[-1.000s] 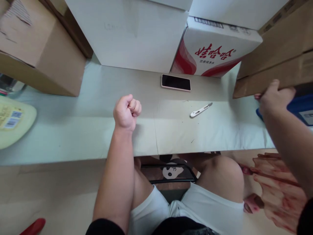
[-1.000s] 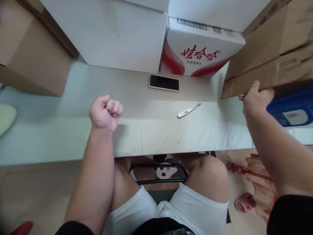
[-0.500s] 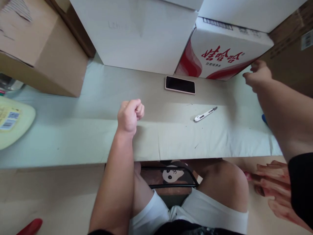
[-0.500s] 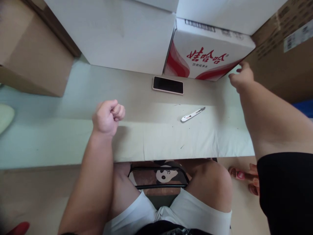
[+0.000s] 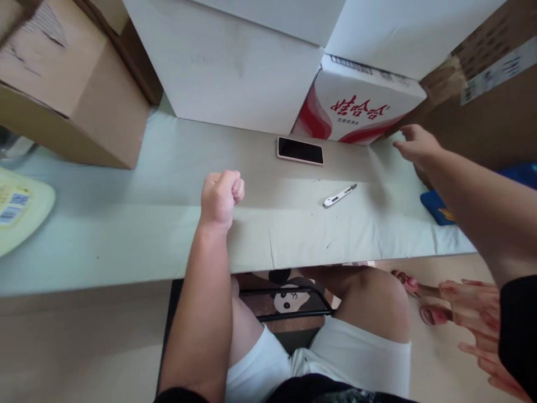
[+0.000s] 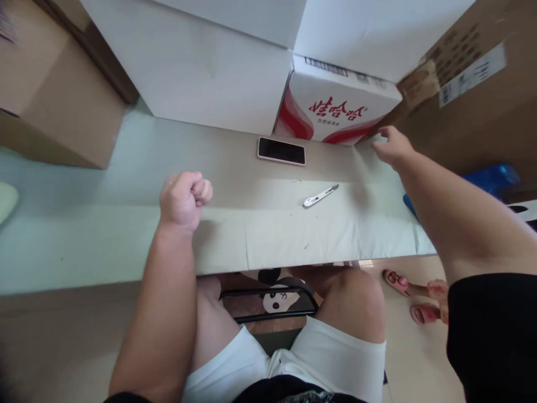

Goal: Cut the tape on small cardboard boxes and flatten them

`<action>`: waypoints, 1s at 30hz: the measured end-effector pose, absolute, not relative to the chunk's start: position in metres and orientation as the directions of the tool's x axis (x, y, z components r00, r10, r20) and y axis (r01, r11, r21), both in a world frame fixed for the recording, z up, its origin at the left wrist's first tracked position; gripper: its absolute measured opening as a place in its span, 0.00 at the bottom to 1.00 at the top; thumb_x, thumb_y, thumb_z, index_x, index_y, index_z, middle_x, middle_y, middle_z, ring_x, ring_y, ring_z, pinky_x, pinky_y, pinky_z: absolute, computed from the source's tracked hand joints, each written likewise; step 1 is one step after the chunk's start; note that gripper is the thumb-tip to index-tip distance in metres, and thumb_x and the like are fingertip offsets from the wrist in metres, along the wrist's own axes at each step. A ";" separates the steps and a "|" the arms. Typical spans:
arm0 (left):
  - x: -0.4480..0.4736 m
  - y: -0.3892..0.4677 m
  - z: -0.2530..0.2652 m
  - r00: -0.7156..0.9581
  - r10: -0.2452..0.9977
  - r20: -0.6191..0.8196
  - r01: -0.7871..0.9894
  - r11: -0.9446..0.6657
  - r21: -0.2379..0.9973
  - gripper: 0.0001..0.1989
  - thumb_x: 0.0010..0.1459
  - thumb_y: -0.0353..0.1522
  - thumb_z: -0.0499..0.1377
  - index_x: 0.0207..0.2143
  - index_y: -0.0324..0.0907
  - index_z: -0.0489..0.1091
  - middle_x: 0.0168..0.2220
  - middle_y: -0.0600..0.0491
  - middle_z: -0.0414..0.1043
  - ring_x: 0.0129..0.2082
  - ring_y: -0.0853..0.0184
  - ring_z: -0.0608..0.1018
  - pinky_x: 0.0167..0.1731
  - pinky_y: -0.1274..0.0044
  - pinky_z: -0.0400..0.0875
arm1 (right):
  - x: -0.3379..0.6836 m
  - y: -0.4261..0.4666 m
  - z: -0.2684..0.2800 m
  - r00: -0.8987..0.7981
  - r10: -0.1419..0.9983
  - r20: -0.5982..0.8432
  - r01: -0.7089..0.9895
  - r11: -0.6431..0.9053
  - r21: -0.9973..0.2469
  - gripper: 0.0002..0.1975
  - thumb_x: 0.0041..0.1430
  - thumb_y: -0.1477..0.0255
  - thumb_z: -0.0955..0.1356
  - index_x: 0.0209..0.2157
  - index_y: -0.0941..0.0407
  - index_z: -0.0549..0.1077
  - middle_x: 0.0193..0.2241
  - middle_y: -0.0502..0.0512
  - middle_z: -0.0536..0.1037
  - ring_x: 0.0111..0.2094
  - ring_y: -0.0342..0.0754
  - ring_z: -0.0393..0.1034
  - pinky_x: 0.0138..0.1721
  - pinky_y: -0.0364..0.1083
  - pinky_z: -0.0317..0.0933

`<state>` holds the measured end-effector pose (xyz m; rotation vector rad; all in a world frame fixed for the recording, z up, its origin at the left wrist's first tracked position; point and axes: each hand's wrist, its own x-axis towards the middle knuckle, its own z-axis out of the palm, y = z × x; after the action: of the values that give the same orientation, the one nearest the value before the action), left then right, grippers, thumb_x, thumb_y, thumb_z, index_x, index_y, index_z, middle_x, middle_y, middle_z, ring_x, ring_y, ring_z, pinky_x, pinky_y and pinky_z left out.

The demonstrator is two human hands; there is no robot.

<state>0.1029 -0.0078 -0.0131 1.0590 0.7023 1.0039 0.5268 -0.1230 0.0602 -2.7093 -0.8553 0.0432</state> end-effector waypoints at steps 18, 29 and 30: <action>0.031 -0.008 -0.015 -0.026 0.999 0.024 -0.224 -0.029 0.974 0.25 0.50 0.31 0.58 0.13 0.42 0.43 0.14 0.60 0.38 0.17 0.77 0.46 0.20 0.75 0.38 | 0.165 0.067 0.055 -0.321 0.921 0.220 0.866 0.380 -0.325 0.21 0.60 0.77 0.64 0.55 0.57 0.70 0.57 0.59 0.72 0.49 0.49 0.73 0.53 0.49 0.70; 0.022 0.002 -0.013 -0.144 0.989 -0.027 -0.304 -0.018 0.952 0.24 0.51 0.28 0.58 0.13 0.41 0.45 0.14 0.59 0.40 0.18 0.76 0.48 0.22 0.75 0.42 | 0.036 0.123 0.079 -0.458 0.885 0.081 0.870 0.465 -0.163 0.08 0.60 0.79 0.64 0.38 0.56 0.72 0.69 0.46 0.62 0.64 0.55 0.68 0.62 0.53 0.69; 0.022 0.003 -0.014 -0.139 0.990 -0.030 -0.300 -0.014 0.954 0.25 0.52 0.29 0.59 0.13 0.41 0.45 0.14 0.59 0.40 0.18 0.76 0.48 0.22 0.74 0.42 | 0.034 0.122 0.077 -0.439 0.897 0.059 0.885 0.443 -0.146 0.08 0.59 0.81 0.64 0.37 0.56 0.72 0.69 0.45 0.62 0.64 0.55 0.68 0.62 0.53 0.69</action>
<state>0.0220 0.0025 -0.0140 0.9030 1.0827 1.4351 0.0338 0.1215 0.0773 -1.5878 -2.5577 0.1402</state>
